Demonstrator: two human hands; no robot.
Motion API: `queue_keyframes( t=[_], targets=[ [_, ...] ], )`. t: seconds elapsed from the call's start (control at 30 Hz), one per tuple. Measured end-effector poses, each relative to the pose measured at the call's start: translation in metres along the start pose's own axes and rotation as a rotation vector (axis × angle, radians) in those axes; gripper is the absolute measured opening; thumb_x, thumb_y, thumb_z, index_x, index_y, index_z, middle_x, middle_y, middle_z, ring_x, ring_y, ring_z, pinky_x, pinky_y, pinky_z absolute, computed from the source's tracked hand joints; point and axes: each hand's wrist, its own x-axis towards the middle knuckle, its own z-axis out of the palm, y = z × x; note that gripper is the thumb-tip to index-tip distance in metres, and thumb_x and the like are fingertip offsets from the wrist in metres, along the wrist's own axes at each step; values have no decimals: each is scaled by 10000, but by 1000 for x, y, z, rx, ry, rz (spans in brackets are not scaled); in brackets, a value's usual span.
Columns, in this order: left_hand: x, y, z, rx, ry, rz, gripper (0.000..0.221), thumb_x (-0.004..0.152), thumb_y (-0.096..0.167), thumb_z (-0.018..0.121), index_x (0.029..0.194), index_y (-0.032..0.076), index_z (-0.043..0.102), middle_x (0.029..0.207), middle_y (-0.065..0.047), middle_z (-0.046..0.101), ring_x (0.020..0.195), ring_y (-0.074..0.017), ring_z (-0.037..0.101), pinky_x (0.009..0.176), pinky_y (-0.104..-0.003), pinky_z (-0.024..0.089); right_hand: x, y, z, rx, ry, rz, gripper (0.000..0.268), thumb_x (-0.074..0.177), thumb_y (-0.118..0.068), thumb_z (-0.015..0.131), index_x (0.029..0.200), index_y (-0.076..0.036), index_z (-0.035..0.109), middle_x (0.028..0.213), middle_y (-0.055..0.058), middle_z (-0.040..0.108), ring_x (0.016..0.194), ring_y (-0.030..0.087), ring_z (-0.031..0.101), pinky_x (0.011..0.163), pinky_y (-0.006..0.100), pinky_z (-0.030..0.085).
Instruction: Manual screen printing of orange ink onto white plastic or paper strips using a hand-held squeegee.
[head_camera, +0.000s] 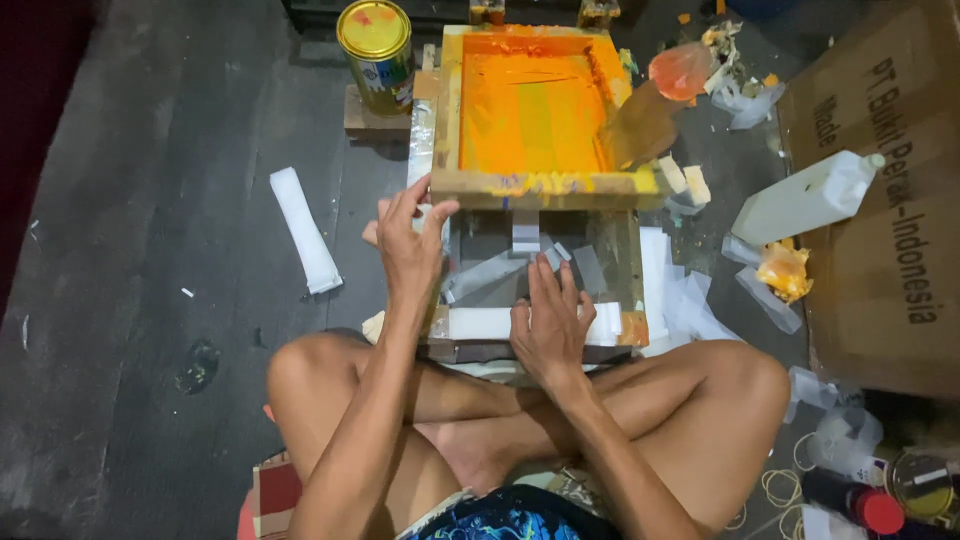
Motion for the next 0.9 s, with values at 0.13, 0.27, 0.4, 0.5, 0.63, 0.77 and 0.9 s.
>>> queue_keyframes(
  t=[0.13, 0.27, 0.4, 0.5, 0.63, 0.77, 0.9],
  targets=[
    [-31, -34, 7, 22, -82, -47, 473, 900, 439, 784, 1264, 149, 702, 960, 46, 703, 926, -170, 587, 918, -440, 280, -8, 9, 7, -15, 84, 3, 568, 934, -185, 536, 1492, -84, 545, 1576, 78, 512, 1503, 335, 371, 1132, 587, 233],
    [-51, -56, 16, 84, -137, -95, 458, 882, 408, 799, 1274, 190, 707, 1005, 47, 702, 972, -185, 581, 938, -438, 290, -7, 8, 7, -3, 147, -10, 551, 923, -191, 567, 1467, -98, 577, 1506, 74, 584, 1480, 324, 421, 1127, 553, 261],
    [-54, -48, 13, 169, -113, -67, 423, 900, 386, 791, 1268, 191, 716, 1065, 28, 647, 999, -226, 542, 939, -459, 311, -5, 5, 7, 23, 195, -16, 528, 920, -171, 576, 1443, -102, 608, 1471, 80, 621, 1459, 326, 455, 1134, 533, 270],
    [-57, -55, 16, 230, -137, -61, 425, 891, 395, 787, 1271, 219, 721, 1035, 44, 611, 996, -212, 529, 938, -459, 310, -3, 12, 12, 75, 210, -45, 526, 928, -156, 553, 1446, -85, 607, 1491, 100, 605, 1463, 351, 446, 1134, 551, 279],
    [-55, -54, 17, 270, -137, -54, 410, 905, 399, 775, 1284, 253, 718, 1035, 61, 597, 1000, -199, 526, 936, -442, 307, 25, 19, -29, 52, 344, -192, 529, 887, -124, 592, 1414, -101, 621, 1514, 113, 577, 1446, 342, 470, 1089, 542, 380],
    [-29, -65, 47, 214, -301, -171, 668, 921, 582, 688, 1406, 138, 569, 1179, -43, 528, 1114, -278, 498, 959, -479, 344, 71, 64, -37, 137, 458, 33, 650, 916, -192, 694, 1516, -55, 482, 1446, 210, 560, 1296, 435, 545, 1056, 555, 418],
    [22, -69, 88, 286, -339, -284, 755, 957, 637, 599, 1449, 83, 453, 1268, -125, 448, 1215, -348, 462, 980, -474, 365, 118, 103, -20, 301, 343, 187, 772, 853, -232, 815, 1535, -94, 482, 1327, 218, 650, 1235, 451, 610, 1032, 547, 471]
  ],
)
